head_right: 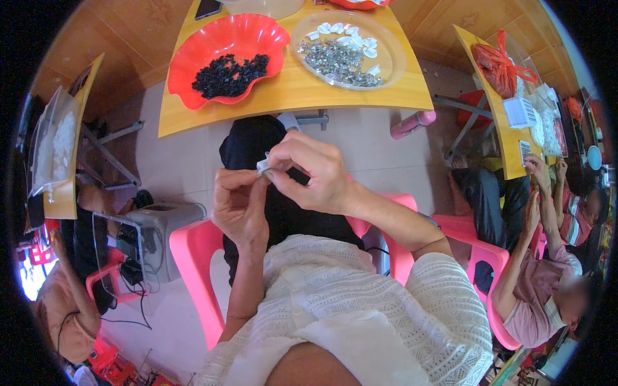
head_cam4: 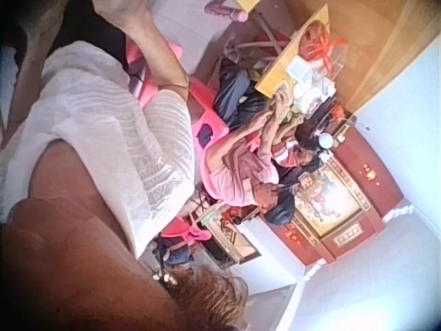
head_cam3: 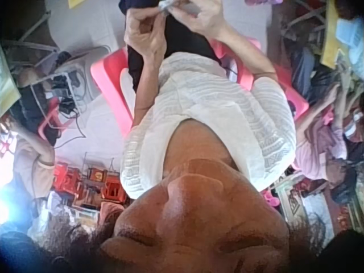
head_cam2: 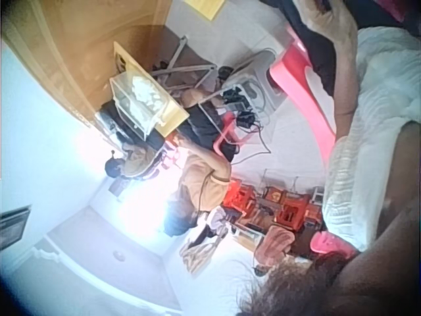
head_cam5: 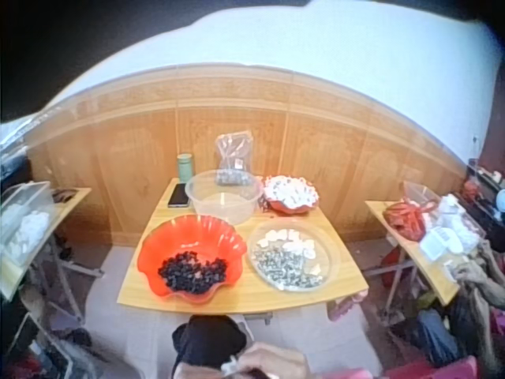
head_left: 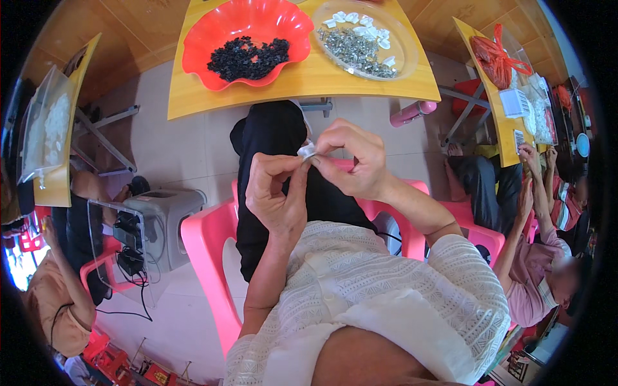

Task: The person assembles components by selecting small parts from trays and bowls on the table and fitting them into plastic housings by hand.

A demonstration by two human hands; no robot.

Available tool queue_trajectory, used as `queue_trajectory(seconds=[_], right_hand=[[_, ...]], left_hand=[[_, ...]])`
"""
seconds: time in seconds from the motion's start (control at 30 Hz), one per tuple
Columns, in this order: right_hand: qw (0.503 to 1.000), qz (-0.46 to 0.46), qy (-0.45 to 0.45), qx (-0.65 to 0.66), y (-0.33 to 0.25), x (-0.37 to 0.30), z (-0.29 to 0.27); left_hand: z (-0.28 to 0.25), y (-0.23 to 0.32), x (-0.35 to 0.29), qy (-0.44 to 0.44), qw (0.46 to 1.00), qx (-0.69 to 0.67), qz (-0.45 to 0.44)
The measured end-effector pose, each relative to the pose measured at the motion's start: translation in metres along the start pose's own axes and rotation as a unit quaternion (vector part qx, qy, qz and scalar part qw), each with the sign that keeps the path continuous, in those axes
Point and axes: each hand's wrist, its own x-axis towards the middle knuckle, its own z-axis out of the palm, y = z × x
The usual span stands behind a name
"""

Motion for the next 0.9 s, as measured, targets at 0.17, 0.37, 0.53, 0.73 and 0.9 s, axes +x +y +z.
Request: queue_trajectory(seconds=[0.17, 0.37, 0.53, 0.73, 0.9], right_hand=[[0.997, -0.067, -0.026, -0.043, 0.003, 0.004, -0.005], [0.999, -0.044, -0.016, -0.026, 0.005, 0.006, -0.003], [0.999, 0.033, -0.034, -0.025, 0.02, 0.0, 0.0], [0.998, 0.054, 0.015, -0.041, 0.025, 0.005, -0.002], [0.981, 0.168, 0.08, 0.055, 0.028, 0.012, -0.009]], left_hand=[[-0.003, 0.001, 0.002, -0.015, 0.999, -0.049, -0.013], [-0.001, -0.004, 0.006, -0.017, 0.99, -0.121, -0.073], [-0.005, -0.021, 0.008, -0.039, 0.988, -0.084, -0.125], [-0.015, -0.043, 0.025, -0.079, 0.979, -0.002, -0.189], [-0.001, -0.066, 0.037, -0.099, 0.9, 0.422, 0.042]])
